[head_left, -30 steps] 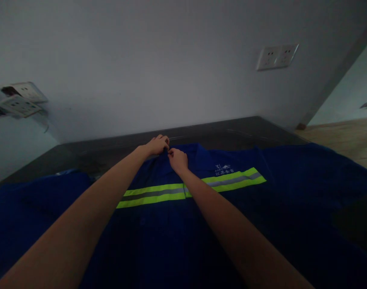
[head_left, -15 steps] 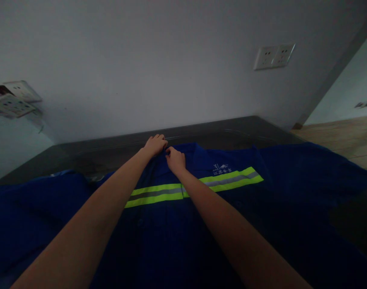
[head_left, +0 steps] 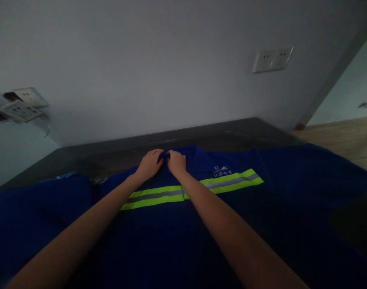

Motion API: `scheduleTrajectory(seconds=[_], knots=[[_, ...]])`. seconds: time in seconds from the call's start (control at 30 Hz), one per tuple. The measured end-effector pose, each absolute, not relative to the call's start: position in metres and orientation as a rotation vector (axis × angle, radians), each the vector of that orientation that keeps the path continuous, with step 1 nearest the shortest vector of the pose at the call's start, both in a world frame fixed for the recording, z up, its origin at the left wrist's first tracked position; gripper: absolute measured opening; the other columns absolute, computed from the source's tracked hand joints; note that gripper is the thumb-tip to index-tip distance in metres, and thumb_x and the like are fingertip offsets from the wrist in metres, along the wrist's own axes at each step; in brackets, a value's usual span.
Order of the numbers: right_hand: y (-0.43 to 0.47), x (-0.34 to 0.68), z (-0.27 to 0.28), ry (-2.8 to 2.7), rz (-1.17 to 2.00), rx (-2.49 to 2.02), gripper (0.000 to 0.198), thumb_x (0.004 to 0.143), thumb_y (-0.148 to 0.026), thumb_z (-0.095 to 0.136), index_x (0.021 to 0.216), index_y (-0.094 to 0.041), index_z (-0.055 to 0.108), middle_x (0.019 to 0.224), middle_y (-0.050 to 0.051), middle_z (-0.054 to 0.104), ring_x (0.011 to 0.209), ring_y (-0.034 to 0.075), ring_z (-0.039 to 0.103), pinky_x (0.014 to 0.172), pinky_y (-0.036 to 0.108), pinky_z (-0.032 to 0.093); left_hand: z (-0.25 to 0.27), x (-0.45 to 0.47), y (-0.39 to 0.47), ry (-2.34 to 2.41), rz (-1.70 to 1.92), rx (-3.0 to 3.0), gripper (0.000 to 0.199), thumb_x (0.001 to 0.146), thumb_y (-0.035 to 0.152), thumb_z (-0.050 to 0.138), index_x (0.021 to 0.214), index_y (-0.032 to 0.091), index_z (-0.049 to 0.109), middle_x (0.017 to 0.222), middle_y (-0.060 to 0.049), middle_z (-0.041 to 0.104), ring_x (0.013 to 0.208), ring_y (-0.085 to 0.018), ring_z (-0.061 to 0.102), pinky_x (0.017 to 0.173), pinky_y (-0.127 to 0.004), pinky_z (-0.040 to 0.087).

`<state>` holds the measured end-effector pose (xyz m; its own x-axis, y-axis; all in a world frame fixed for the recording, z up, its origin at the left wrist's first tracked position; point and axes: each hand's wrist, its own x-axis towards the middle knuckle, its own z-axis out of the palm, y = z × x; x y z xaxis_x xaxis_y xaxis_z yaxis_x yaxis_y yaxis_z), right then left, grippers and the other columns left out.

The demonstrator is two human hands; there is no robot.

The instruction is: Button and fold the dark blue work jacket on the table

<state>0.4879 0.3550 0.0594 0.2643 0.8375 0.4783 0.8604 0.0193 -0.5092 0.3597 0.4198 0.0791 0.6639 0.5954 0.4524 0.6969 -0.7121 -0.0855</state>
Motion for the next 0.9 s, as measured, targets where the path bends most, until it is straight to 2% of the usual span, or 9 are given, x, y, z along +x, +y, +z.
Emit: scheduleTrajectory(seconds=[0.1, 0.23, 0.43, 0.57, 0.6, 0.67, 0.77, 0.83, 0.9], knots=[[0.353, 0.487, 0.059, -1.542, -0.095, -1.792, 0.028, 0.091, -0.013, 0.039, 0.111, -0.021, 0.057, 0.111, 0.008, 0.061, 0.105, 0.021, 0.054, 0.085, 0.035, 0.039, 0.059, 0.350, 0.406, -1.045, -0.457, -2.678, 0.049, 0.091, 0.029, 0.034, 0.138, 0.017, 0.038, 0.147, -0.009, 0.037, 0.136, -0.023, 0.032, 0.112, -0.047, 0.025], [0.351, 0.485, 0.059, -1.563, -0.146, -1.810, 0.030, 0.092, -0.013, 0.036, 0.114, -0.019, 0.057, 0.116, 0.012, 0.057, 0.109, 0.023, 0.049, 0.086, 0.036, 0.040, 0.051, 0.348, 0.403, -1.157, -0.369, -2.725, 0.055, 0.092, 0.033, 0.029, 0.144, 0.017, 0.027, 0.152, -0.008, 0.025, 0.139, -0.022, 0.026, 0.112, -0.047, 0.022], [0.351, 0.487, 0.061, -1.547, -0.121, -1.831, 0.036, 0.092, -0.011, 0.032, 0.118, -0.019, 0.057, 0.119, 0.012, 0.055, 0.108, 0.024, 0.049, 0.084, 0.035, 0.043, 0.055, 0.354, 0.409, -1.236, -0.363, -2.766, 0.058, 0.090, 0.036, 0.036, 0.146, 0.024, 0.024, 0.153, -0.006, 0.023, 0.141, -0.023, 0.021, 0.113, -0.052, 0.013], [0.352, 0.484, 0.071, -1.650, -0.228, -1.740, 0.038, 0.092, -0.013, 0.034, 0.123, -0.019, 0.055, 0.127, 0.011, 0.051, 0.115, 0.022, 0.045, 0.090, 0.033, 0.041, 0.066, 0.343, 0.425, -1.277, -0.786, -2.848, 0.077, 0.086, 0.039, 0.046, 0.148, 0.016, 0.007, 0.149, -0.017, 0.031, 0.136, -0.024, 0.033, 0.109, -0.047, 0.026], [0.353, 0.483, 0.073, -1.707, -0.264, -1.715, 0.039, 0.093, -0.015, 0.032, 0.124, -0.019, 0.054, 0.129, 0.011, 0.051, 0.118, 0.022, 0.043, 0.094, 0.034, 0.039, 0.069, 0.336, 0.429, -1.286, -0.936, -2.804, 0.077, 0.086, 0.037, 0.048, 0.148, 0.014, 0.008, 0.145, -0.018, 0.037, 0.132, -0.023, 0.038, 0.107, -0.044, 0.031], [0.358, 0.480, 0.075, -1.828, -0.295, -1.697, 0.040, 0.094, -0.017, 0.029, 0.125, -0.017, 0.055, 0.131, 0.010, 0.051, 0.121, 0.022, 0.042, 0.102, 0.038, 0.032, 0.076, 0.317, 0.436, -1.321, -1.054, -2.676, 0.063, 0.085, 0.032, 0.050, 0.141, 0.014, 0.029, 0.132, -0.016, 0.051, 0.123, -0.022, 0.048, 0.103, -0.039, 0.037], [0.367, 0.480, 0.068, -1.939, -0.224, -1.732, 0.040, 0.095, -0.021, 0.031, 0.127, -0.016, 0.054, 0.134, 0.010, 0.052, 0.123, 0.023, 0.042, 0.109, 0.047, 0.022, 0.080, 0.287, 0.437, -1.428, -0.801, -2.606, 0.031, 0.083, 0.033, 0.052, 0.108, 0.018, 0.062, 0.109, -0.010, 0.062, 0.106, -0.024, 0.057, 0.095, -0.038, 0.044], [0.372, 0.483, 0.061, -1.972, -0.174, -1.747, 0.043, 0.095, -0.025, 0.032, 0.133, -0.015, 0.048, 0.140, 0.010, 0.046, 0.128, 0.025, 0.039, 0.109, 0.052, 0.020, 0.079, 0.275, 0.432, -1.449, -0.649, -2.634, 0.025, 0.083, 0.036, 0.053, 0.096, 0.019, 0.065, 0.101, -0.008, 0.064, 0.099, -0.023, 0.059, 0.090, -0.035, 0.046], [0.376, 0.487, 0.055, -2.012, -0.135, -1.753, 0.048, 0.095, -0.030, 0.032, 0.140, -0.015, 0.039, 0.146, 0.009, 0.037, 0.134, 0.025, 0.031, 0.110, 0.053, 0.018, 0.077, 0.270, 0.427, -1.466, -0.607, -2.643, 0.024, 0.084, 0.036, 0.053, 0.097, 0.020, 0.064, 0.101, -0.007, 0.065, 0.097, -0.021, 0.060, 0.087, -0.032, 0.046]])
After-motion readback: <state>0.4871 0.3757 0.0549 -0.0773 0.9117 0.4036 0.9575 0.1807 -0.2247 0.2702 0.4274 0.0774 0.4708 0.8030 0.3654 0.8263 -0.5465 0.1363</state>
